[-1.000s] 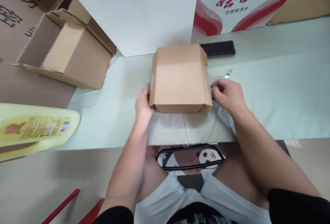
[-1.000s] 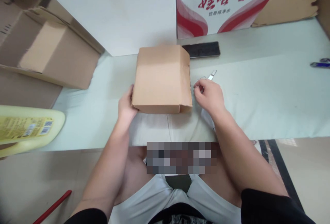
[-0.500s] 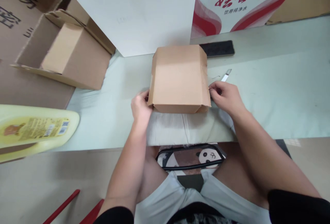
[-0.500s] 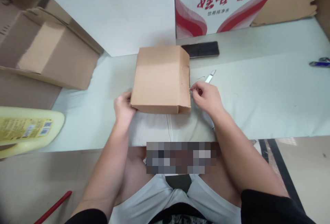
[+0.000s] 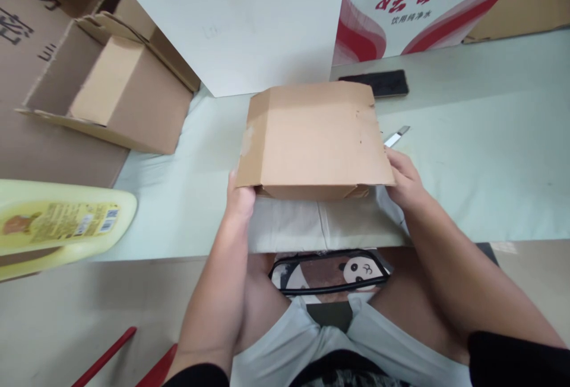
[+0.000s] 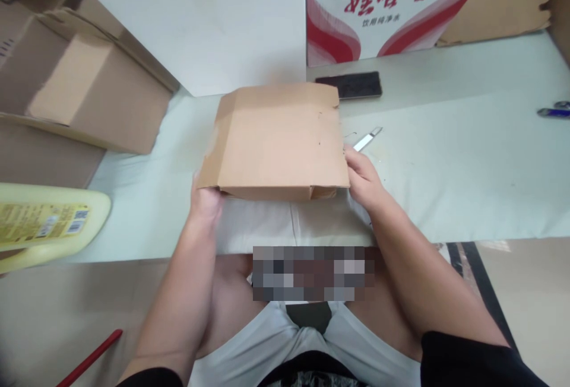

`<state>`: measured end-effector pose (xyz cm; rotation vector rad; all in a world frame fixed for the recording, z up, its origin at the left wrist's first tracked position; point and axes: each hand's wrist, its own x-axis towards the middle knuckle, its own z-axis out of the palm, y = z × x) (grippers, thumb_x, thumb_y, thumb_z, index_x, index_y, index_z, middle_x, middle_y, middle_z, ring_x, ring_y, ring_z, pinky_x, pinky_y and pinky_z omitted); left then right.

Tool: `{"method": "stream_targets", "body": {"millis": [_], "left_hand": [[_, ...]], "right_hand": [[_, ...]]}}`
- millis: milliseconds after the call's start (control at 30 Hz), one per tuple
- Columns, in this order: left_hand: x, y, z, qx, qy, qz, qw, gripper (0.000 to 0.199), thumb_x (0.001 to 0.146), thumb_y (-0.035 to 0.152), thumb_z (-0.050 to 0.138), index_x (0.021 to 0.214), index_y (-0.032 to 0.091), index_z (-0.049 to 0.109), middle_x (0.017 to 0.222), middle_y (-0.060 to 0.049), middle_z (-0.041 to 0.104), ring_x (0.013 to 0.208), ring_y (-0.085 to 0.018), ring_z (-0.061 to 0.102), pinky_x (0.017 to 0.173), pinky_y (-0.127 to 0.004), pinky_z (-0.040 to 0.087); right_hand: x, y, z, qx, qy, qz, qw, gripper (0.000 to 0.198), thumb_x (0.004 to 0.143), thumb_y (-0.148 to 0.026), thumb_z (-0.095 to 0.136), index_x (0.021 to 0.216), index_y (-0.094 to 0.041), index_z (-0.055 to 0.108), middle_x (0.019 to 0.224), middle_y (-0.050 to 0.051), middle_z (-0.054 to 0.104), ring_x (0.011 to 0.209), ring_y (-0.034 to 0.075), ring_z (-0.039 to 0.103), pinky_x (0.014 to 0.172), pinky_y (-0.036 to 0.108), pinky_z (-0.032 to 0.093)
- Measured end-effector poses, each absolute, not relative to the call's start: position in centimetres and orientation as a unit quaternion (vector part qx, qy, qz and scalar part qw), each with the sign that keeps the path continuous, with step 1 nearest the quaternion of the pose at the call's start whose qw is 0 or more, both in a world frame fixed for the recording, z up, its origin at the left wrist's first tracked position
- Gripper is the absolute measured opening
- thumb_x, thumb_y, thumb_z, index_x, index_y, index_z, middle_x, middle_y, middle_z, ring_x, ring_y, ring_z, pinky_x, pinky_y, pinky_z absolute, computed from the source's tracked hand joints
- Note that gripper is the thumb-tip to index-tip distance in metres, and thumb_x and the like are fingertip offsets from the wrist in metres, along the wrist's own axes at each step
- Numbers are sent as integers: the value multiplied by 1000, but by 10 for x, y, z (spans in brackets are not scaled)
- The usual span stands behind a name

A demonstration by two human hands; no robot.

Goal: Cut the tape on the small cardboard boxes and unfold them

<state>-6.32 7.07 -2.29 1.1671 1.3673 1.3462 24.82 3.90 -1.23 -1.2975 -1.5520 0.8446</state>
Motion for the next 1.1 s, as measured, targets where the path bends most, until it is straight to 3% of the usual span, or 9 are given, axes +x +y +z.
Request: {"method": "stream_targets", "body": {"millis": [100,167,333,500,600,767,933,1033,1100], "left_hand": [[-66,71,-29,451,528,563,448,47,68,68,78,79,23,70,85,-6,77,108,-30,75,86,-38,64],[-67,72,-32,450,530,570,438,51,66,72,76,77,23,70,83,-7,76,109,-31,74,86,-39,64],[-62,72,-25,448,534,593,403,38,70,58,74,75,20,73,81,-5,75,86,-24,73,74,-33,61],[-56,71,-13,443,550,611,359,23,68,39,70,62,17,66,64,-1,63,60,-13,58,55,-24,47],[-56,71,-10,435,555,616,350,19,70,31,66,59,17,60,62,2,56,58,-10,50,52,-22,40],[-60,72,-15,435,557,610,357,19,69,28,71,59,17,59,62,3,55,60,-9,48,54,-20,38],[-63,75,-12,431,538,612,387,20,72,34,72,64,18,63,64,2,56,61,-11,51,58,-22,44],[-63,75,-8,447,469,625,435,32,76,48,72,67,18,66,66,0,56,62,-13,51,57,-24,43],[-63,74,-7,470,424,628,453,43,71,60,79,76,19,71,72,-2,60,65,-14,54,58,-25,45]], "right_hand": [[248,37,-14,-499,-630,397,444,70,71,-92,59,89,-26,72,82,7,71,88,29,69,81,47,57],[249,36,-13,-486,-638,419,425,67,68,-88,67,87,-24,72,79,7,72,87,30,70,78,45,58],[247,37,-3,-458,-658,429,418,47,67,-66,83,72,-22,69,81,6,73,79,25,70,73,40,59],[243,37,-1,-419,-689,416,421,30,73,-49,83,71,-21,70,75,3,72,74,21,68,68,33,56],[241,35,-3,-453,-666,393,444,25,76,-41,78,70,-21,66,72,2,70,67,17,64,62,30,51],[238,33,0,-523,-613,348,479,38,75,-35,72,55,-22,42,56,-2,54,55,11,48,54,26,40],[236,35,3,-582,-586,326,460,22,70,-37,68,65,-22,54,57,-2,52,55,12,45,52,26,35],[235,36,4,-612,-567,300,462,17,70,-36,66,69,-23,54,59,-3,51,56,13,44,54,27,35],[234,36,5,-622,-560,291,464,16,71,-36,64,70,-23,54,59,-3,50,56,13,44,54,27,35]]}}
